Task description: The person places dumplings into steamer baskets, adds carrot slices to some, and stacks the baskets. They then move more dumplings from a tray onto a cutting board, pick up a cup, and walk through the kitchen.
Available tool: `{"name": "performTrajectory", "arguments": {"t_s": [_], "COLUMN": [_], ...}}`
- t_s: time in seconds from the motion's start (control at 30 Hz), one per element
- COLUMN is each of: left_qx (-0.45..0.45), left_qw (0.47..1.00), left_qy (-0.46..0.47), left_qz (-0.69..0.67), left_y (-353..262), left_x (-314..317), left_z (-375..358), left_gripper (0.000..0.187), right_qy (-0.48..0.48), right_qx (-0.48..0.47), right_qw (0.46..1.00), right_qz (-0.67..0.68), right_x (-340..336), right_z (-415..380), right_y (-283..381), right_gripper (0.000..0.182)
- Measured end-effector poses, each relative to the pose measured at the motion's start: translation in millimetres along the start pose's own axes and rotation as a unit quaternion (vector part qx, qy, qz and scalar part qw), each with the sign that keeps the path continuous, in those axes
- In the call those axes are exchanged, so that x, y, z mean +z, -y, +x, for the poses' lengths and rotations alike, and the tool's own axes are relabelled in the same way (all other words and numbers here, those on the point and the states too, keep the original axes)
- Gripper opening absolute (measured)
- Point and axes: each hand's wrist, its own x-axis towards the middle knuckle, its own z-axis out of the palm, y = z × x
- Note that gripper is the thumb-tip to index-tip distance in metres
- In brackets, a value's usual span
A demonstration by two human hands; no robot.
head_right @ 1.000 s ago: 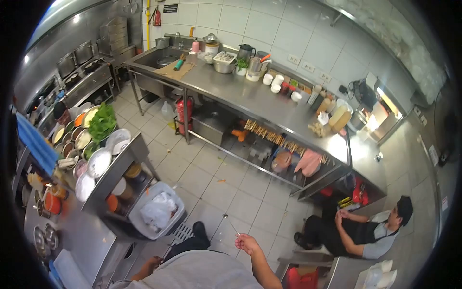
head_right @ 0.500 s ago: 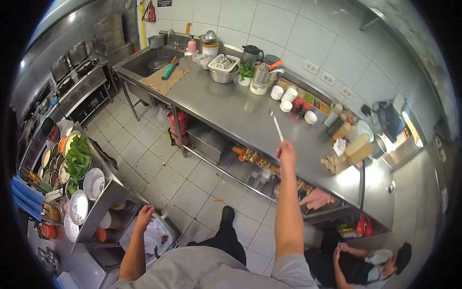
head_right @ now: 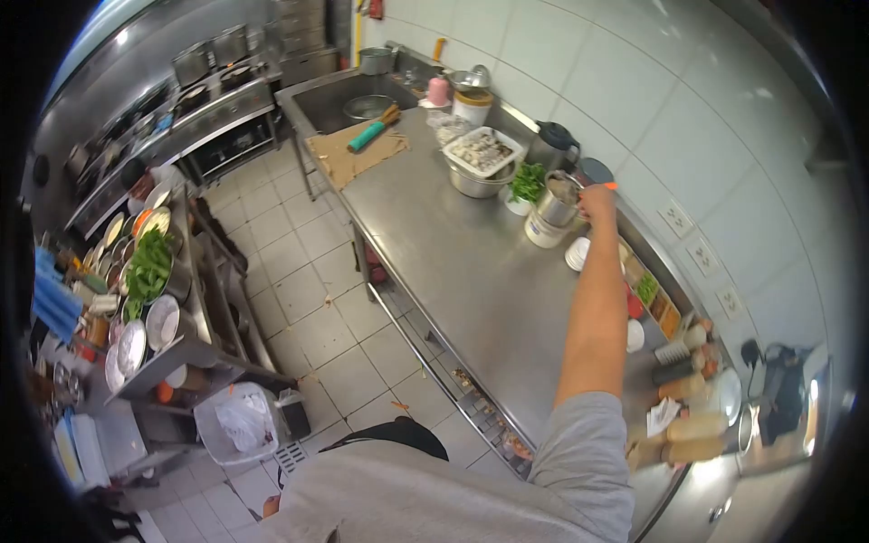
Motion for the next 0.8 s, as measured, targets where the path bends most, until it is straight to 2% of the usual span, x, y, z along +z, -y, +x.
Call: {"name": "performTrajectory", "arguments": {"t_s": [0.03, 0.1, 0.13, 0.17, 0.2, 0.23, 0.27, 0.3, 0.33, 0.4, 0.47, 0.5, 0.53, 0.57, 0.6, 0.63, 0.67, 0.73, 0.8], "left_qx": [0.020, 0.057, 0.075, 0.089, -0.011, -0.018, -0.024, -0.029, -0.034, -0.015, -0.028, -0.043, -0.057, -0.081, -0.107, -0.130, -0.137, -0.178, -0.175], "left_qw": [1.000, 0.998, 0.997, 0.996, 0.992, 0.985, 0.980, 0.973, 0.966, 0.956, 0.961, 0.965, 0.970, 0.969, 0.967, 0.966, 0.961, 0.959, 0.956], "left_qy": [-0.001, -0.006, -0.011, -0.022, -0.061, -0.095, -0.117, -0.143, -0.166, -0.202, -0.191, -0.182, -0.170, -0.177, -0.180, -0.179, -0.190, -0.179, -0.192], "left_qz": [0.000, -0.004, -0.008, -0.015, -0.112, -0.146, -0.159, -0.178, -0.193, -0.214, -0.200, -0.183, -0.166, -0.152, -0.146, -0.137, -0.148, -0.126, -0.139], "left_y": [3.6, 11.8, 18.2, 45.6, 37.3, 32.9, 28.6, 25.8, 22.9, 28.4, 38.9, 47.3, 57.5, 66.1, 63.4, 75.6, 83.2, 94.4, 100.9], "left_x": [12.4, 29.4, 34.2, 44.0, 52.2, 59.8, 64.4, 68.2, 72.5, 85.5, 99.4, 104.7, 110.2, 114.8, 116.7, 117.8, 117.1, 112.2, 103.2], "left_z": [-5.2, -12.5, -13.5, -37.4, -50.2, -56.0, -62.7, -68.7, -75.4, -94.6, -116.6, -128.4, -138.0, -148.9, -167.3, -172.5, -177.3, -185.4, -191.1], "left_gripper": [0.033, 0.035, 0.036, 0.037, 0.040, 0.040, 0.039, 0.038, 0.038, 0.038, 0.037, 0.037, 0.038, 0.039, 0.040, 0.041, 0.041, 0.042, 0.042], "right_qy": [0.047, 0.072, 0.050, 0.095, 0.139, 0.103, 0.127, 0.124, 0.151, 0.179, 0.236, 0.258, 0.143, 0.196, 0.290, 0.311, 0.322, 0.335, 0.340], "right_qx": [0.048, 0.049, 0.059, 0.058, 0.051, 0.018, -0.016, 0.003, 0.023, 0.015, 0.025, -0.015, 0.038, 0.038, -0.086, -0.093, -0.090, -0.076, -0.058], "right_qw": [0.998, 0.996, 0.981, 0.970, 0.957, 0.960, 0.944, 0.952, 0.936, 0.918, 0.896, 0.897, 0.946, 0.927, 0.934, 0.926, 0.918, 0.904, 0.892], "right_qz": [-0.014, 0.012, 0.178, 0.214, 0.248, 0.261, 0.305, 0.281, 0.316, 0.354, 0.375, 0.358, 0.288, 0.317, 0.192, 0.194, 0.214, 0.253, 0.292], "right_x": [2.5, 9.0, 13.2, 9.2, -1.2, 4.9, 13.2, 7.6, 5.7, 2.6, 8.5, 13.5, 7.1, 20.9, 37.0, 69.4, 98.8, 142.5, 173.5], "right_z": [25.5, 66.9, 67.8, 69.2, 44.3, 58.4, 112.3, 126.1, 153.4, 138.7, 171.8, 172.2, 26.7, 167.9, 242.8, 171.3, 157.2, 128.5, 102.0], "right_y": [-1.6, -2.8, 1.0, 7.3, 30.4, 28.0, 5.9, 10.2, 0.8, 4.2, -19.1, -32.6, 40.4, -43.5, -85.0, -29.2, -8.8, 11.7, 18.8], "right_gripper": [0.025, 0.027, 0.029, 0.033, 0.024, 0.021, 0.028, 0.024, 0.027, 0.038, 0.046, 0.047, 0.049, 0.046, 0.042, 0.042, 0.041, 0.040, 0.039]}}
